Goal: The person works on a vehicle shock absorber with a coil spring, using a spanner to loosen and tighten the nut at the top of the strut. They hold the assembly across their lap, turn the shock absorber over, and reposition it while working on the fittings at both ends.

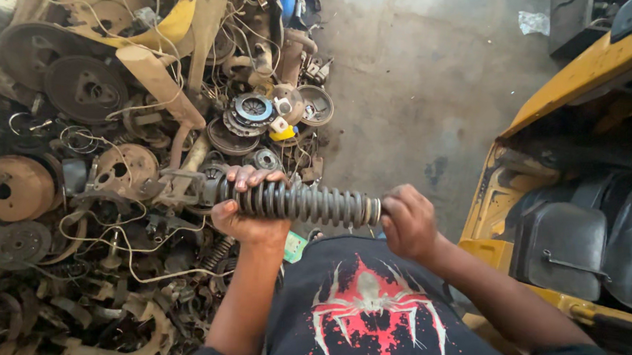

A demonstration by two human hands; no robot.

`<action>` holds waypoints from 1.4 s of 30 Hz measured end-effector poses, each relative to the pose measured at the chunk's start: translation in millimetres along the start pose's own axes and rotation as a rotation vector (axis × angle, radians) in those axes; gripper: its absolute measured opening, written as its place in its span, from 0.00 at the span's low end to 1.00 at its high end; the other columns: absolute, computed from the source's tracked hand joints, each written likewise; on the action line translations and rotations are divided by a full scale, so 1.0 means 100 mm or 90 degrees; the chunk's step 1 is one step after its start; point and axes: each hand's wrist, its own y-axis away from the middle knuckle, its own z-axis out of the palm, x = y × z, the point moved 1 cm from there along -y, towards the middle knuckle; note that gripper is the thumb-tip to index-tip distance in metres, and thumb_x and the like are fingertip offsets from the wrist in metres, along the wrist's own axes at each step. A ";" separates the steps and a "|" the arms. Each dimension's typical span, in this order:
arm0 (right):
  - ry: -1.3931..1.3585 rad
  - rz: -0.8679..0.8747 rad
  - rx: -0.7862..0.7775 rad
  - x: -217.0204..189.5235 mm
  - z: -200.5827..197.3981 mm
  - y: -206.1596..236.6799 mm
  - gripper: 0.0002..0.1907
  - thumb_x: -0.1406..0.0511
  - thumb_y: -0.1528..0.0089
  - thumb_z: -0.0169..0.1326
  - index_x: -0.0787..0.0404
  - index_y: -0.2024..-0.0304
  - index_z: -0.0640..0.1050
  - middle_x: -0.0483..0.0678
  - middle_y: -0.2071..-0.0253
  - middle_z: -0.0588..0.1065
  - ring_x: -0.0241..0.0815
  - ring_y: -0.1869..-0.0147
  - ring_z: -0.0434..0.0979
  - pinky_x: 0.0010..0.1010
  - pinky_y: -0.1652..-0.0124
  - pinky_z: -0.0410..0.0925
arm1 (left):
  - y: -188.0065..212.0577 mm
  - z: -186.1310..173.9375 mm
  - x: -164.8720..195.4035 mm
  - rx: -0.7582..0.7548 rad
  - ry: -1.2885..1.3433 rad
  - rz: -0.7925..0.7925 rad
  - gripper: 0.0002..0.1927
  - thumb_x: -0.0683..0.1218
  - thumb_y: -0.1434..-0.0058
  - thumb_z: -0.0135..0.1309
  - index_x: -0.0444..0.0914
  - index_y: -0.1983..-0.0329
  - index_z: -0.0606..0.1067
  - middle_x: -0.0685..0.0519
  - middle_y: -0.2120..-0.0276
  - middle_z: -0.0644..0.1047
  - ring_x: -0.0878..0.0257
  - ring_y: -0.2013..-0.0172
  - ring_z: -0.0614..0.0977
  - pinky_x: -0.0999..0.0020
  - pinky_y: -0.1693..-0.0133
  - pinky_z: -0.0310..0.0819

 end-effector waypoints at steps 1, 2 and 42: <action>0.028 -0.100 0.005 0.01 0.01 -0.01 0.09 0.67 0.34 0.49 0.70 0.61 0.71 0.59 0.64 0.72 0.58 0.62 0.73 0.46 0.60 0.70 | 0.00 -0.02 0.00 0.006 0.008 -0.005 0.18 0.43 0.51 0.56 0.43 0.56 0.71 0.59 0.63 0.75 0.64 0.55 0.78 0.63 0.42 0.68; 0.031 -0.107 0.015 0.03 0.03 -0.02 0.09 0.66 0.34 0.49 0.70 0.61 0.71 0.58 0.64 0.71 0.58 0.63 0.73 0.46 0.60 0.69 | 0.00 -0.03 -0.01 0.013 0.015 -0.010 0.18 0.43 0.51 0.56 0.43 0.56 0.72 0.59 0.63 0.75 0.64 0.55 0.78 0.63 0.42 0.68; -0.009 1.009 -0.628 1.51 -0.18 2.70 0.12 0.64 0.29 0.52 0.70 0.57 0.77 0.56 0.65 0.78 0.44 0.63 0.80 0.35 0.62 0.71 | 4.09 -2.62 1.80 0.874 -1.299 -0.395 0.27 0.43 0.59 0.61 0.41 0.50 0.79 0.43 0.58 0.82 0.45 0.56 0.83 0.54 0.55 0.77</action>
